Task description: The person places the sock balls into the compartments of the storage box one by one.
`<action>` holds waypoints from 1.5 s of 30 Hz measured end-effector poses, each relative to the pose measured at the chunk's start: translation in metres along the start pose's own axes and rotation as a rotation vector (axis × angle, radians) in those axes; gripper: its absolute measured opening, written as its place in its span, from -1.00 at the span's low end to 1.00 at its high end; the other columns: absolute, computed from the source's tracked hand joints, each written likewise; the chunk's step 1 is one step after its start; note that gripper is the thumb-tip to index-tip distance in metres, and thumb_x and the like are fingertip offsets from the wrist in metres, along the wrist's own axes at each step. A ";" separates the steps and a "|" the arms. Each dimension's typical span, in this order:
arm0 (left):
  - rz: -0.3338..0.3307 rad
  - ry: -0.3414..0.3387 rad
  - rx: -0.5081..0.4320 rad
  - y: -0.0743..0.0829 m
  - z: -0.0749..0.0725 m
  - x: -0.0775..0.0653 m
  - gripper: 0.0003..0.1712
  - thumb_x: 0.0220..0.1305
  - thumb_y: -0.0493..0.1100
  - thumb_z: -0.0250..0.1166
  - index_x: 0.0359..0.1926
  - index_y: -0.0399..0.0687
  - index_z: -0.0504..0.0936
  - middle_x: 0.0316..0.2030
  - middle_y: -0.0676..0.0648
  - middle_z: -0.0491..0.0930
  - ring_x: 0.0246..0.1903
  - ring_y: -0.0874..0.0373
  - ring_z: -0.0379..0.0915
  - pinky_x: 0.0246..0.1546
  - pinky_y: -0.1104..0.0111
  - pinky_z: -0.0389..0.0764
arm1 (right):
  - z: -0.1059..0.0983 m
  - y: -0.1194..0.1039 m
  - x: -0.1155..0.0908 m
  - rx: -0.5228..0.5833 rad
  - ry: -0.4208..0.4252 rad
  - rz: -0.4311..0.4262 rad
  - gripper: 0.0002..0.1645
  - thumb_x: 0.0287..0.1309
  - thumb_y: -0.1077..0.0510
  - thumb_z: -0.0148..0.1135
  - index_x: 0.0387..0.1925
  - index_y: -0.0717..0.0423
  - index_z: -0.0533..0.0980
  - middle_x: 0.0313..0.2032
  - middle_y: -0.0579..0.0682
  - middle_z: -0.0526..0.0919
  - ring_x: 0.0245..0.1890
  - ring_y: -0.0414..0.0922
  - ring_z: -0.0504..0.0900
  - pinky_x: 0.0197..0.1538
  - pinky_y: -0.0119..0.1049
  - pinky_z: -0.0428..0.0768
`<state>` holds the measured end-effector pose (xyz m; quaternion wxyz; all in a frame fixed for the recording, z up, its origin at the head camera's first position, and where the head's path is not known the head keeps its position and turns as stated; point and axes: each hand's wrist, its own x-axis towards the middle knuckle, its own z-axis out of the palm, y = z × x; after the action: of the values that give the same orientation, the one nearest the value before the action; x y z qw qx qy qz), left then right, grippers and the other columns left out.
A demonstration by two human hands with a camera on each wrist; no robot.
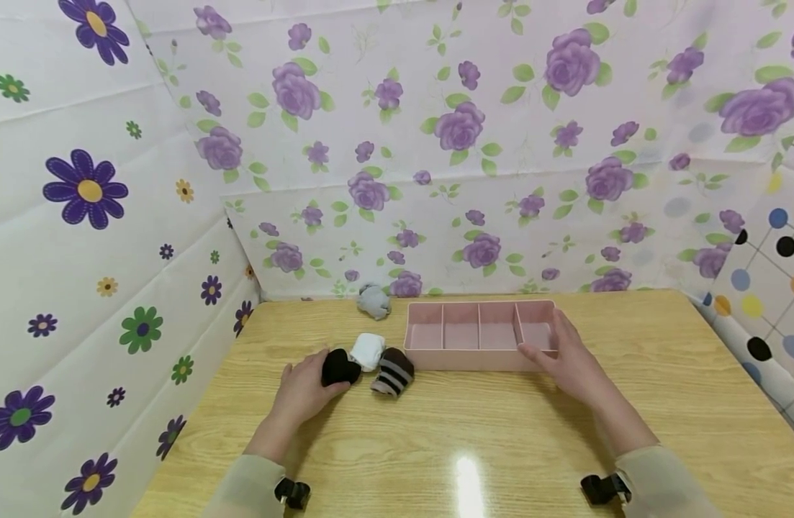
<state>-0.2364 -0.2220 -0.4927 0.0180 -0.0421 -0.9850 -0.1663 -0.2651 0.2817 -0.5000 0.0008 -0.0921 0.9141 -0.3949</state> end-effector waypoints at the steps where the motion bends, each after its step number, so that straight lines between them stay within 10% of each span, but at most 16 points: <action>1: 0.001 0.010 0.000 0.000 0.000 0.000 -0.01 0.40 0.14 0.58 0.59 -0.35 0.41 0.45 -0.41 0.51 0.44 -0.40 0.43 0.51 -0.49 0.09 | 0.000 0.000 0.000 -0.001 -0.001 0.001 0.44 0.54 -0.48 0.19 0.76 0.12 -0.54 0.73 0.42 -0.39 0.54 0.59 0.20 0.48 0.59 0.16; 23: 0.039 0.153 -0.084 0.018 -0.016 0.011 -0.18 0.37 -0.03 0.63 0.51 -0.25 0.53 0.36 -0.31 0.62 0.37 -0.34 0.53 0.54 -0.44 0.08 | 0.002 0.002 -0.005 -0.026 -0.004 0.016 0.44 0.54 -0.49 0.18 0.76 0.09 -0.54 0.73 0.39 -0.39 0.54 0.62 0.14 0.47 0.60 0.16; 45: 0.165 0.174 -0.150 0.090 -0.024 0.044 -0.21 0.36 0.06 0.63 0.48 -0.10 0.58 0.34 -0.20 0.67 0.36 -0.24 0.56 0.55 -0.40 0.12 | 0.000 -0.002 0.000 -0.036 0.005 0.003 0.43 0.56 -0.46 0.19 0.76 0.16 -0.51 0.73 0.42 -0.36 0.53 0.60 0.20 0.48 0.58 0.18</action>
<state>-0.2713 -0.1413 -0.4386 0.1137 -0.1098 -0.9577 -0.2406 -0.2645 0.2802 -0.4986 -0.0026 -0.0899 0.9212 -0.3787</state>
